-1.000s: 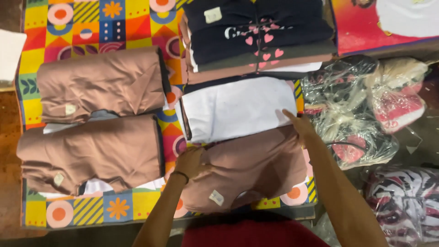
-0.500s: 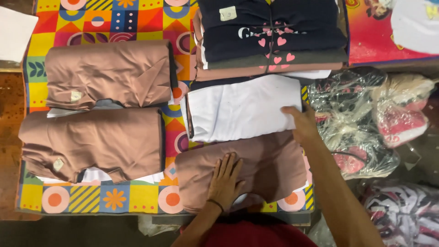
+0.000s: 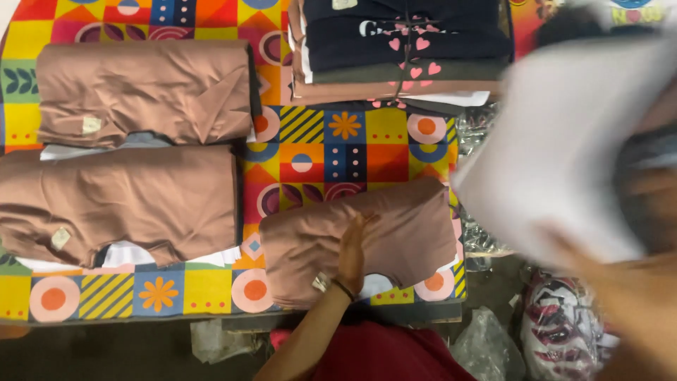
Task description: The person folds several t-shirts on a patterned table. They smooth each shirt, fold the sleeves inward, fold the body in half, and stack the folded shirts. The shirts are white and brown with dark collars.
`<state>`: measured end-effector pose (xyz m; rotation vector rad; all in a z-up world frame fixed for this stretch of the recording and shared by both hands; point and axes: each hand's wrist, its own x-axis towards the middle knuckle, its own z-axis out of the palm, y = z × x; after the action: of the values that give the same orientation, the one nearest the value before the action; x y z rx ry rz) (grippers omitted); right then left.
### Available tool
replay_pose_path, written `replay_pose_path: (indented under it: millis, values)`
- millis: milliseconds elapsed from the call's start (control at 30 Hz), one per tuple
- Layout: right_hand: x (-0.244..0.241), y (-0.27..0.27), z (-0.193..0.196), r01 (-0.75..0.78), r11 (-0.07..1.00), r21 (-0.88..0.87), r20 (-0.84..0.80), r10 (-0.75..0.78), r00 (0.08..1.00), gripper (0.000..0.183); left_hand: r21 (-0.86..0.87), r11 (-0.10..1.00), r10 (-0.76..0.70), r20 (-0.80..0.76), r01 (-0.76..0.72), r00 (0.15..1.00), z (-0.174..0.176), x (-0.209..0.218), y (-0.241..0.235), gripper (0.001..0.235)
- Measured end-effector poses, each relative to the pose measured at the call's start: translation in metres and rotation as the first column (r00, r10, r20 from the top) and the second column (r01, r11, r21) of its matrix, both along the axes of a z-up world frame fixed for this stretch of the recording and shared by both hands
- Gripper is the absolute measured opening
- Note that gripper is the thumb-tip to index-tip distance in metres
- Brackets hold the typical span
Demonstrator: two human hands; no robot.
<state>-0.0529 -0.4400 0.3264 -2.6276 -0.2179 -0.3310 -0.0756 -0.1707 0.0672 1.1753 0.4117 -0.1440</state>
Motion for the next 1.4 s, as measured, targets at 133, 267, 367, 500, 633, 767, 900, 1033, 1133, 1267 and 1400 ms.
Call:
replay_pose_path:
  millis: [133, 267, 367, 500, 633, 767, 900, 1033, 1133, 1267, 1400]
  values:
    - [-0.025, 0.137, -0.040, -0.090, 0.981, -0.170, -0.413, 0.012, 0.911, 0.071, -0.780, 0.602, -0.101, -0.284, -0.168, 0.954, 0.040, 0.023, 0.012, 0.092]
    - [-0.065, 0.199, -0.141, -0.300, 0.951, -0.068, -0.505, 0.227, 0.833, 0.047, -0.598, 0.774, -0.023, -0.356, -0.208, 0.934, 0.015, -0.003, 0.033, 0.080]
    - [-0.082, 0.216, -0.163, -0.371, 0.928, -0.024, -0.299, 0.348, 0.889, 0.062, -0.382, 0.889, 0.101, -0.371, -0.251, 0.923, -0.020, -0.018, 0.055, 0.068]
    - [-0.098, 0.209, -0.163, -0.383, 0.816, 0.433, -0.381, 0.551, 0.743, 0.067, -0.060, 0.955, 0.245, -0.388, -0.289, 0.889, -0.075, -0.068, 0.079, 0.054]
    - [-0.074, 0.183, -0.201, 0.103, 0.766, 0.634, -0.459, 0.266, 0.848, 0.021, 0.257, 0.920, 0.368, -0.316, -0.295, 0.874, -0.125, -0.093, 0.103, 0.040]
    - [-0.027, 0.145, -0.270, 0.213, 0.873, 0.439, -0.607, 0.113, 0.787, 0.027, 0.555, 0.779, 0.469, -0.204, -0.293, 0.859, -0.154, -0.110, 0.129, 0.030]
    - [-0.020, 0.179, -0.297, 0.290, 0.739, 0.609, -0.611, 0.204, 0.765, 0.036, 0.701, 0.593, 0.572, -0.022, -0.395, 0.820, -0.096, -0.105, 0.153, 0.018]
    - [-0.031, 0.243, -0.192, 0.520, 0.151, 0.841, -0.513, 0.531, 0.675, 0.038, 0.727, 0.684, 0.155, -0.065, -0.059, 0.986, 0.006, -0.070, 0.139, 0.057]
    - [-0.034, 0.243, -0.191, 0.310, 0.265, 0.913, -0.408, 0.571, 0.713, 0.045, 0.868, 0.434, -0.188, -0.176, 0.242, 0.966, 0.007, -0.052, 0.122, 0.106]
    - [-0.029, 0.200, -0.230, 0.301, 0.407, 0.862, -0.470, 0.424, 0.774, 0.045, 0.945, 0.238, -0.086, -0.208, 0.222, 0.974, -0.025, -0.015, 0.112, 0.081]
    - [-0.030, 0.172, -0.253, 0.234, 0.788, 0.569, -0.478, 0.085, 0.874, 0.015, 0.997, 0.011, -0.087, 0.076, -0.076, 0.993, -0.027, 0.003, 0.102, 0.058]
